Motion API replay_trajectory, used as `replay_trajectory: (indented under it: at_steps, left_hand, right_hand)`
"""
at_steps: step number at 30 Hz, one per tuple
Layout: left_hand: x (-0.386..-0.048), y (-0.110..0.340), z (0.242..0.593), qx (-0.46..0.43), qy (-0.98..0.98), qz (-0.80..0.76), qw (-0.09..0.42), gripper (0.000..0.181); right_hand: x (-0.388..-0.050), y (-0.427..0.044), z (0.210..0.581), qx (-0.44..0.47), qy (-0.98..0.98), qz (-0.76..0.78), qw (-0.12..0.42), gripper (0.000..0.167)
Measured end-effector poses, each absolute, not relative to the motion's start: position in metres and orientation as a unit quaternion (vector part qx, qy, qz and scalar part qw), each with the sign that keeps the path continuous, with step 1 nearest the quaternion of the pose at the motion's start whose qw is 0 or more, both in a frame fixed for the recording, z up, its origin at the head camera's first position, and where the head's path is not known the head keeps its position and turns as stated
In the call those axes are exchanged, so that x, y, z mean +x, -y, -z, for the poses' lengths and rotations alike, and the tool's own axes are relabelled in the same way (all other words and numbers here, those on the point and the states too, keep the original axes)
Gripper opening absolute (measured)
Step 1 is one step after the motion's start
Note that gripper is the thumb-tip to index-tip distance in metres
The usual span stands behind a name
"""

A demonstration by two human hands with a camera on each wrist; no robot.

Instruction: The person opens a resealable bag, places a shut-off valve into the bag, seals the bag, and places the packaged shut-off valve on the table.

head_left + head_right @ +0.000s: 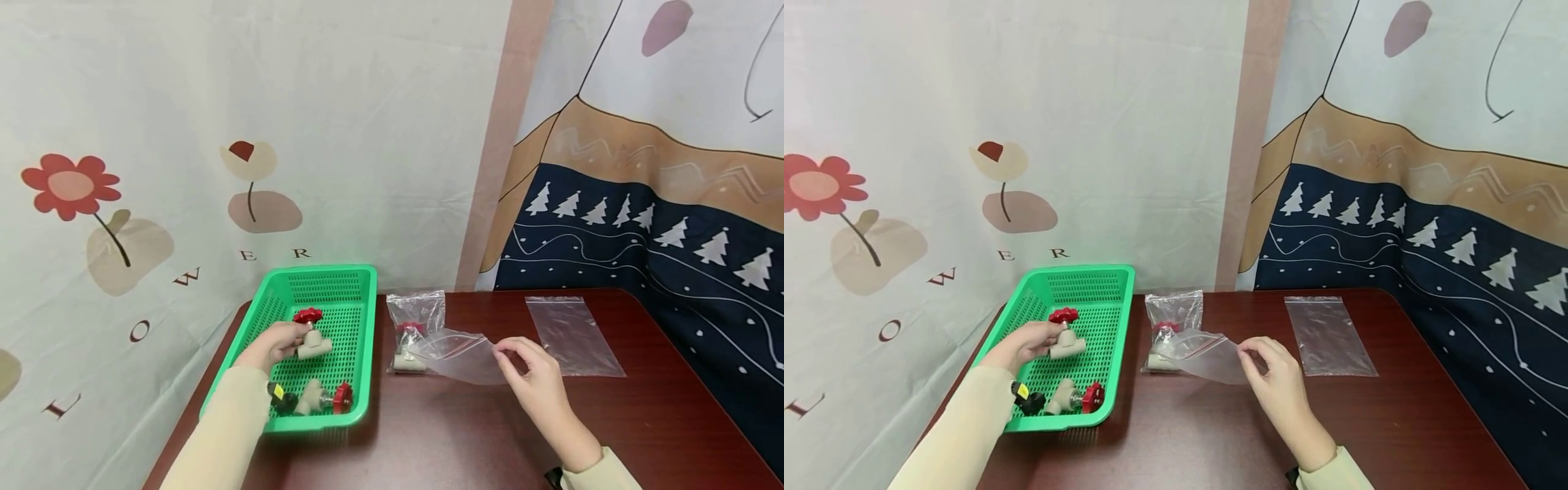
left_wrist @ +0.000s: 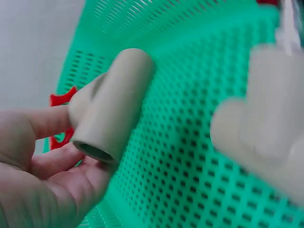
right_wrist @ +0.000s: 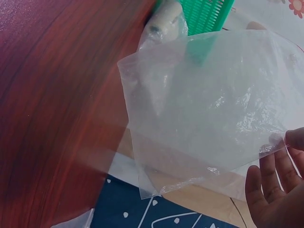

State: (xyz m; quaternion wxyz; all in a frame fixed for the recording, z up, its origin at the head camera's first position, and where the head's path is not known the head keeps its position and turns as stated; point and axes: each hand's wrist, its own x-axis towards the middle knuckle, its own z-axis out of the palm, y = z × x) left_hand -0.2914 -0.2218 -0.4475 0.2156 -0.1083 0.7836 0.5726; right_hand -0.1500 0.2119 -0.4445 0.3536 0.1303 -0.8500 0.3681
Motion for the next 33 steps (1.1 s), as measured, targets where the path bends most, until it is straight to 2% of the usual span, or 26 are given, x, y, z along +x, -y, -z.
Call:
replay_trajectory:
  at_steps: [3,9,17,19,24,29,33]
  left_hand:
    - [-0.289,0.222,0.442,-0.110,-0.718,-0.658,0.200,0.050]
    - [-0.279,0.210,0.424,-0.139,-0.593,-0.779,0.149,0.052]
    - [-0.259,0.184,0.398,-0.181,-0.411,-0.889,0.085,0.013]
    - [-0.253,0.178,0.394,-0.185,-0.355,-0.913,0.078,0.016]
    - [-0.240,0.159,0.387,-0.193,-0.237,-0.950,0.068,0.037]
    - [-0.228,0.139,0.384,-0.197,-0.222,-0.952,0.071,0.036]
    - [-0.218,0.127,0.383,-0.188,-0.217,-0.955,0.068,0.042]
  right_hand:
    - [-0.150,-0.212,0.444,0.129,0.849,-0.369,0.356,0.023]
    - [-0.153,-0.211,0.444,0.132,0.843,-0.374,0.364,0.021]
    - [-0.155,-0.205,0.445,0.137,0.830,-0.398,0.366,0.021]
    - [-0.155,-0.203,0.445,0.131,0.829,-0.405,0.362,0.020]
    - [-0.156,-0.199,0.444,0.102,0.822,-0.415,0.376,0.020]
    - [-0.159,-0.195,0.439,0.066,0.802,-0.434,0.404,0.018]
    - [-0.163,-0.190,0.435,0.080,0.783,-0.439,0.434,0.017]
